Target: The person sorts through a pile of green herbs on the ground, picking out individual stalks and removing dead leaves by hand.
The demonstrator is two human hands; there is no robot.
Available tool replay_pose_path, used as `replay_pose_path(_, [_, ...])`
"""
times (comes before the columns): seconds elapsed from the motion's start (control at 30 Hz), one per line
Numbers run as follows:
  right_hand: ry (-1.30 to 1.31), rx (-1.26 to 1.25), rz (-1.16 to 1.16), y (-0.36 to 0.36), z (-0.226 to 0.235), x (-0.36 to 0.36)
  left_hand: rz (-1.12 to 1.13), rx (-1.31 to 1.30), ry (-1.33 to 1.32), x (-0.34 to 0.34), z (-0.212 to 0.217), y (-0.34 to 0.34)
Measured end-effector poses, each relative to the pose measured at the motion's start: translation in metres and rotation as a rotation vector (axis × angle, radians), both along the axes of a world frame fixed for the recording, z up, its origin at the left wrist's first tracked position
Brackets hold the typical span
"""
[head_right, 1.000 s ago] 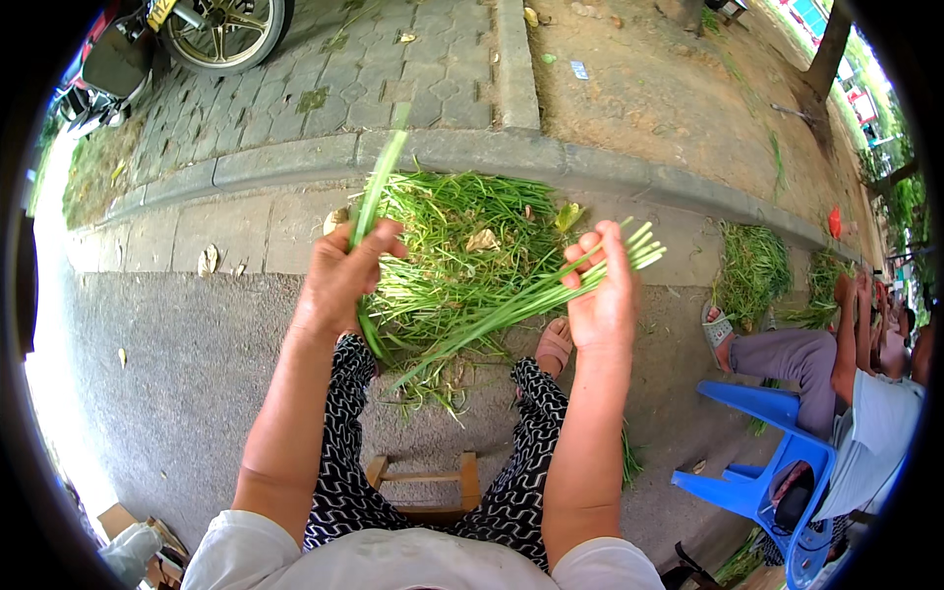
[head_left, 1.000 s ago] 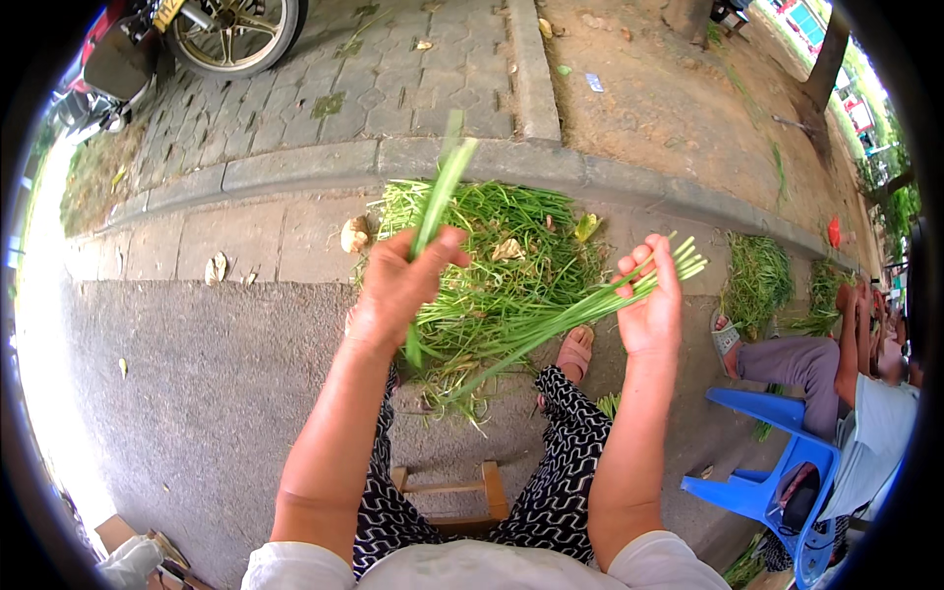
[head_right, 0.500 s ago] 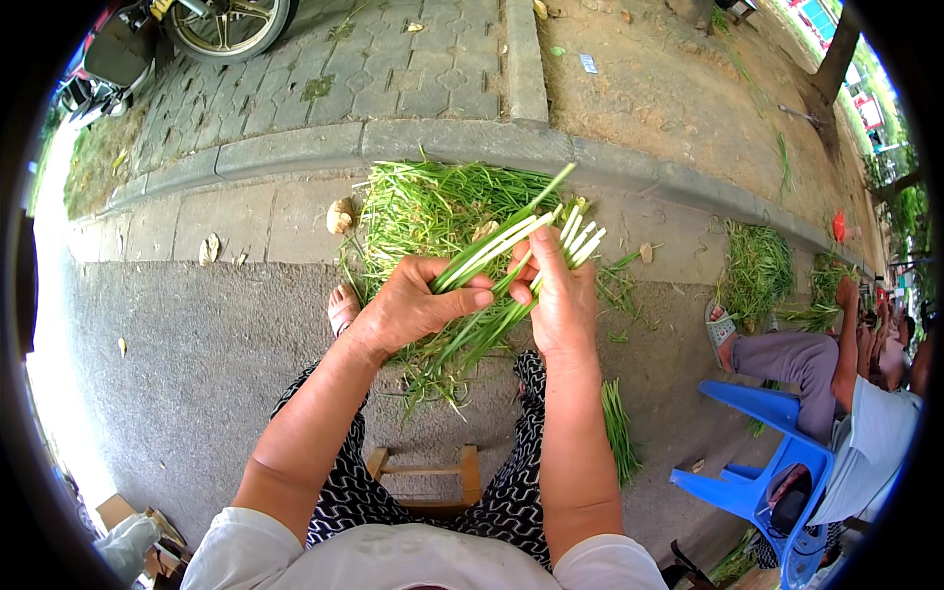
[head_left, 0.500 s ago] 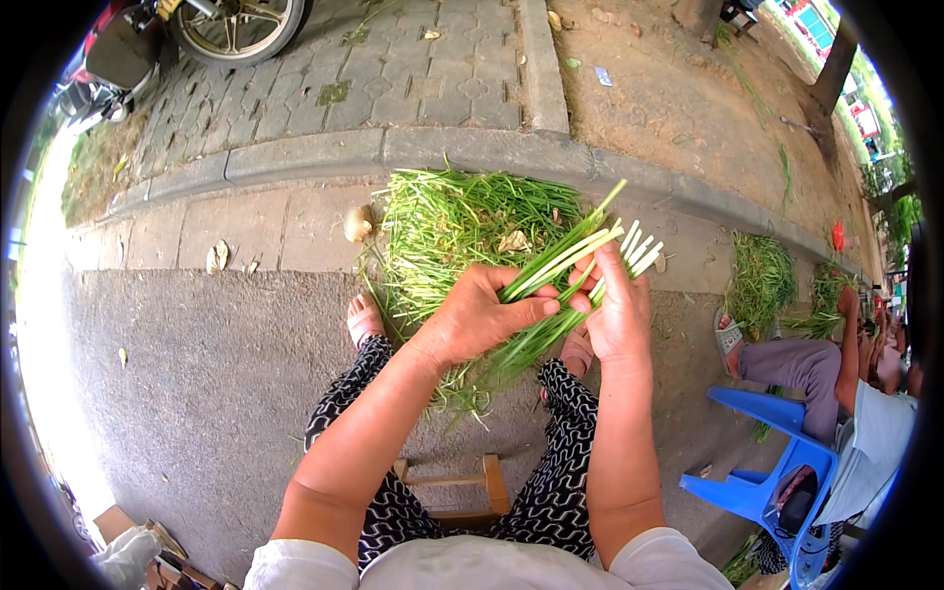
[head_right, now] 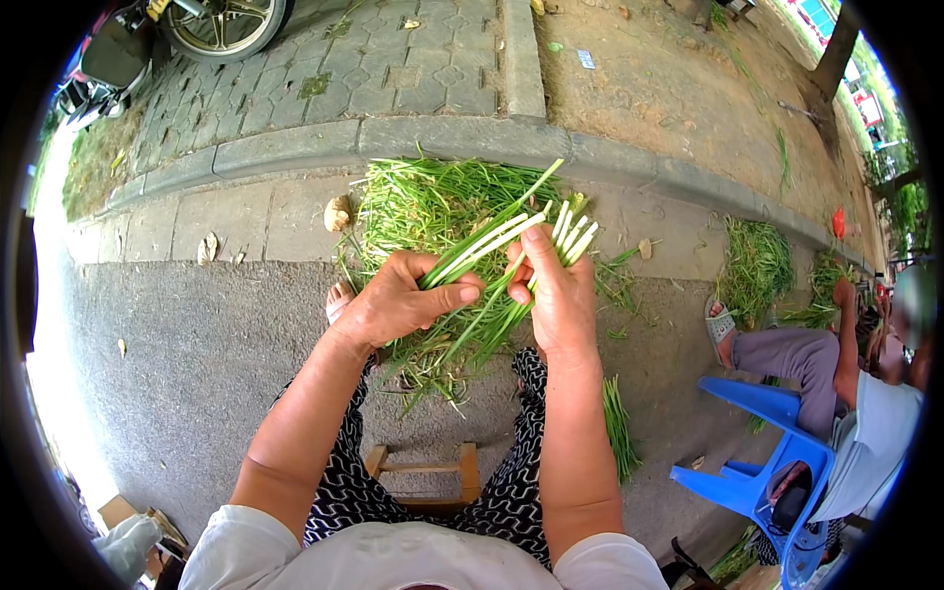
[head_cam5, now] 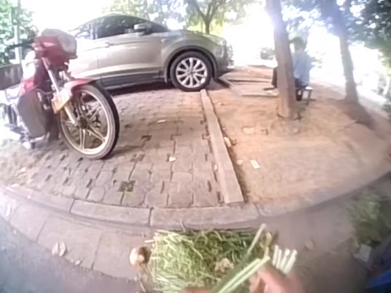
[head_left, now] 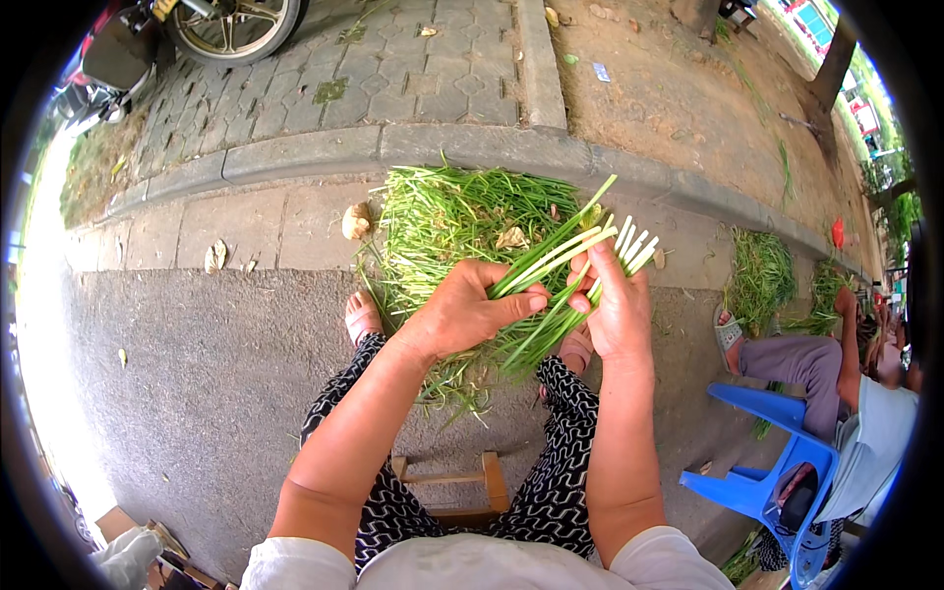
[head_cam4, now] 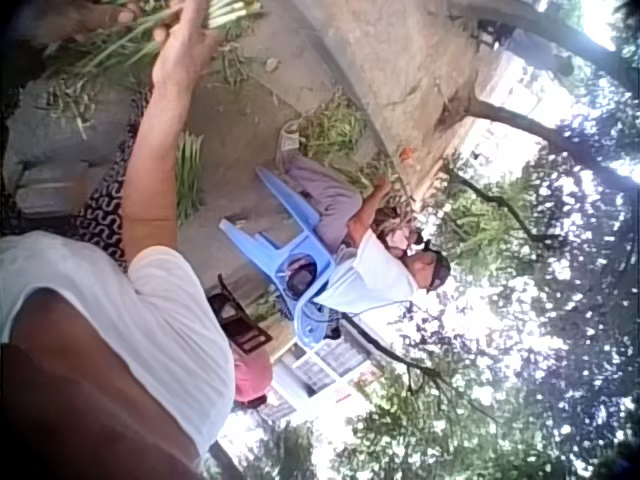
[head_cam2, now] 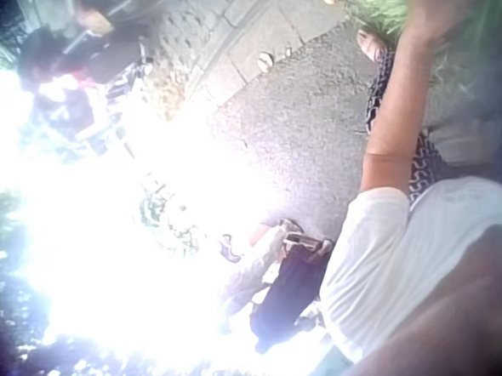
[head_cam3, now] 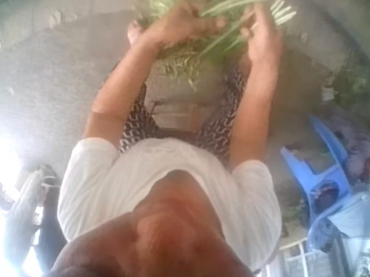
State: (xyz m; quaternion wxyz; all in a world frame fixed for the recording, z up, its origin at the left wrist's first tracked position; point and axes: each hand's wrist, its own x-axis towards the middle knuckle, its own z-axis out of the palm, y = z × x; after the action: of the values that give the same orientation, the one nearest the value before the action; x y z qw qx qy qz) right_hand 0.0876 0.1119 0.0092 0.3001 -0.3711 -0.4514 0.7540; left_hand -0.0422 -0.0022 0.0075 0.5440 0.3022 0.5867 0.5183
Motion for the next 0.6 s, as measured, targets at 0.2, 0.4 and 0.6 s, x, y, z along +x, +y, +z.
replay_pose_path(0.2, [-0.035, 0.004, 0.01, 0.0, 0.002, 0.0, 0.024, -0.011, 0.074, -0.001, 0.001, -0.001])
replay_pose_path(0.4, [-0.058, 0.07, 0.049, 0.0, -0.001, 0.001, 0.099, 0.012, 0.168, 0.0, -0.003, 0.001])
replay_pose_path(0.6, [-0.09, 0.127, 0.108, -0.006, -0.005, -0.003, 0.183, 0.045, 0.156, 0.003, -0.01, 0.002])
